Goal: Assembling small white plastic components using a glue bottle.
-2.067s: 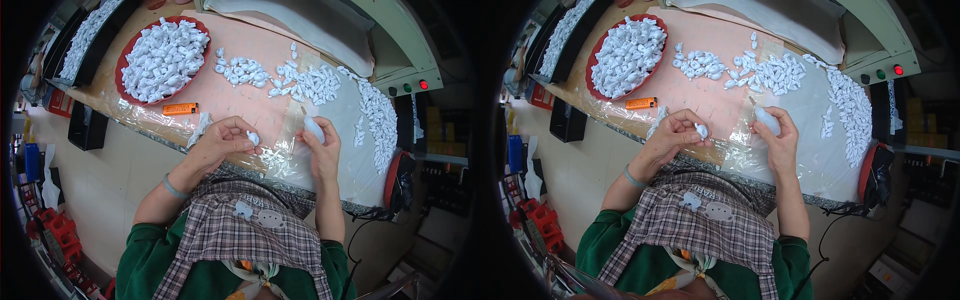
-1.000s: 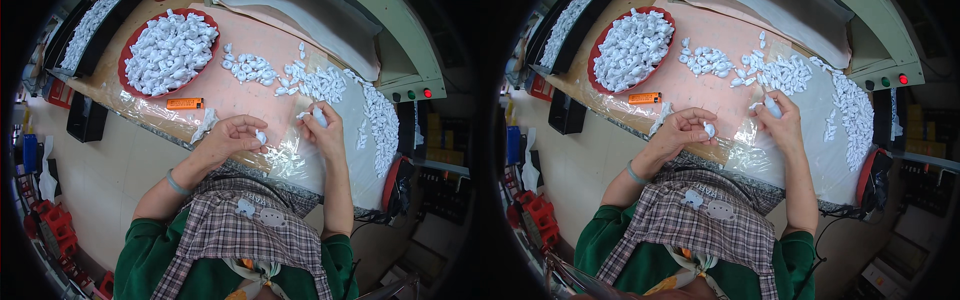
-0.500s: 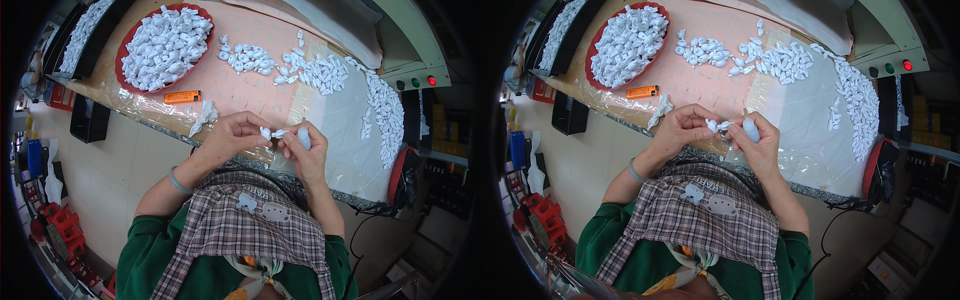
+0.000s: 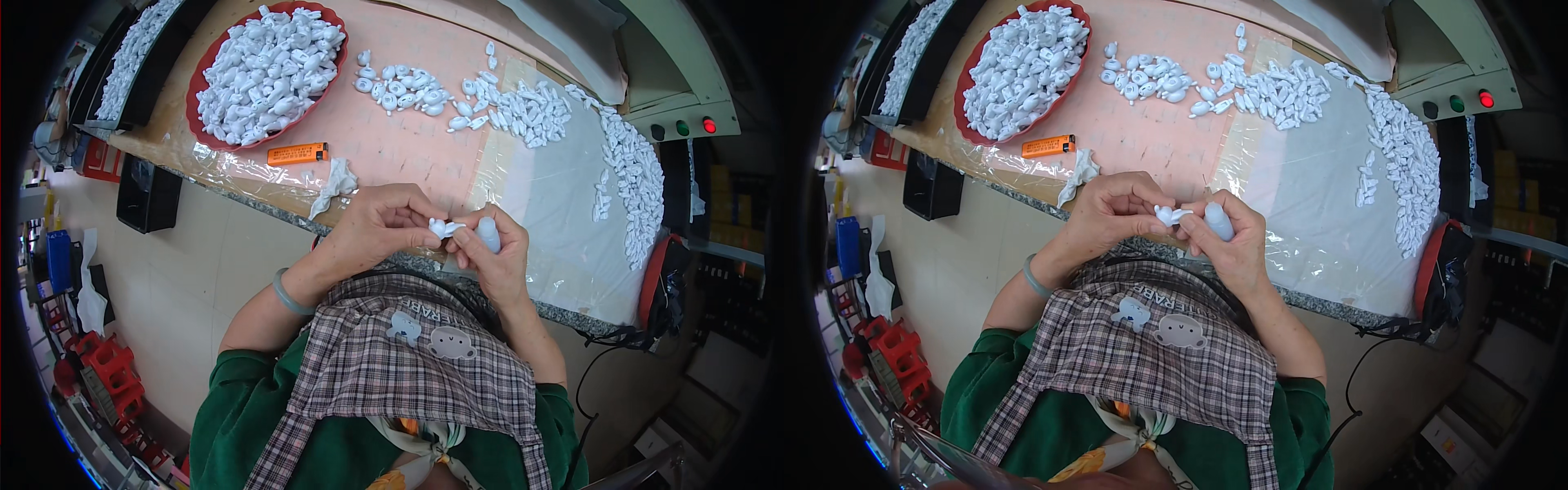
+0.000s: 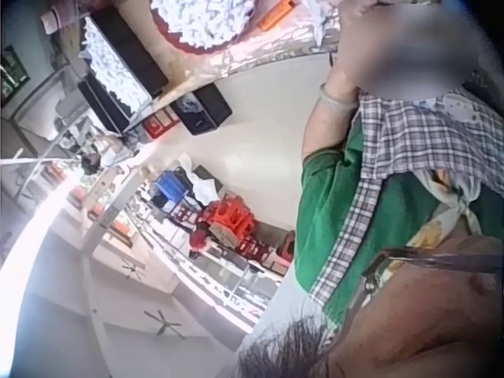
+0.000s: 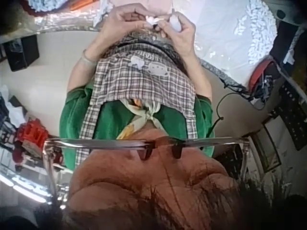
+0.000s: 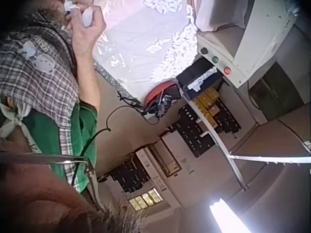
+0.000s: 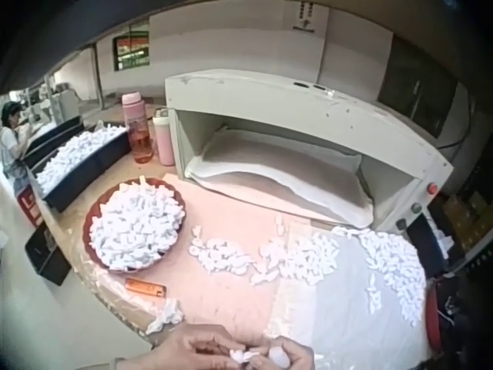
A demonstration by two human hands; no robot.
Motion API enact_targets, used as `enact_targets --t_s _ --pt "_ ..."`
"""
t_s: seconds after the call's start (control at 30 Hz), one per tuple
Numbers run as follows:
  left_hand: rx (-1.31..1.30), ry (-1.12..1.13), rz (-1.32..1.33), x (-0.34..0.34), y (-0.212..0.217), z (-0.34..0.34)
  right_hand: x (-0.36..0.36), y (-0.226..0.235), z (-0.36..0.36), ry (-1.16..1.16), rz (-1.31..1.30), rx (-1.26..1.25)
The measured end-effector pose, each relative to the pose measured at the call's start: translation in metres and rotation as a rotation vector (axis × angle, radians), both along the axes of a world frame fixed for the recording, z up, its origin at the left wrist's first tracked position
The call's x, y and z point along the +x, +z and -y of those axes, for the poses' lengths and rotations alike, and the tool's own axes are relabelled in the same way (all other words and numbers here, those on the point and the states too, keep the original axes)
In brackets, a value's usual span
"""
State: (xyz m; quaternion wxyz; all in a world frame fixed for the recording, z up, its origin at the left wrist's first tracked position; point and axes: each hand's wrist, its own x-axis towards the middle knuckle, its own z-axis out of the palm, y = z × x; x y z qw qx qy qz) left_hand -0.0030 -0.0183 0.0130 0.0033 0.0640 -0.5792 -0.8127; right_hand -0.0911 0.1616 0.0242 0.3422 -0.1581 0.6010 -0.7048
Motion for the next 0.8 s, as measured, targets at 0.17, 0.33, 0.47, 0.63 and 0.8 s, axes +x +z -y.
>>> enact_targets --t_s 0.17,0.33,0.47,0.63,0.8 --pt "0.044 -0.075 -0.051 0.001 0.007 0.003 -0.001 0.008 -0.006 0.148 -0.047 0.027" --pt "0.032 -0.095 -0.019 0.002 0.010 0.003 0.005 0.009 -0.007 0.119 0.003 0.016" --pt "0.003 -0.095 -0.005 0.002 0.008 0.003 0.009 0.007 -0.007 0.098 0.043 0.024" --pt "-0.037 -0.102 0.009 0.002 0.008 0.003 0.009 0.007 -0.009 0.114 0.024 0.037" --pt "-0.057 -0.101 0.013 0.001 0.008 0.003 0.008 0.006 -0.009 0.116 0.048 0.049"
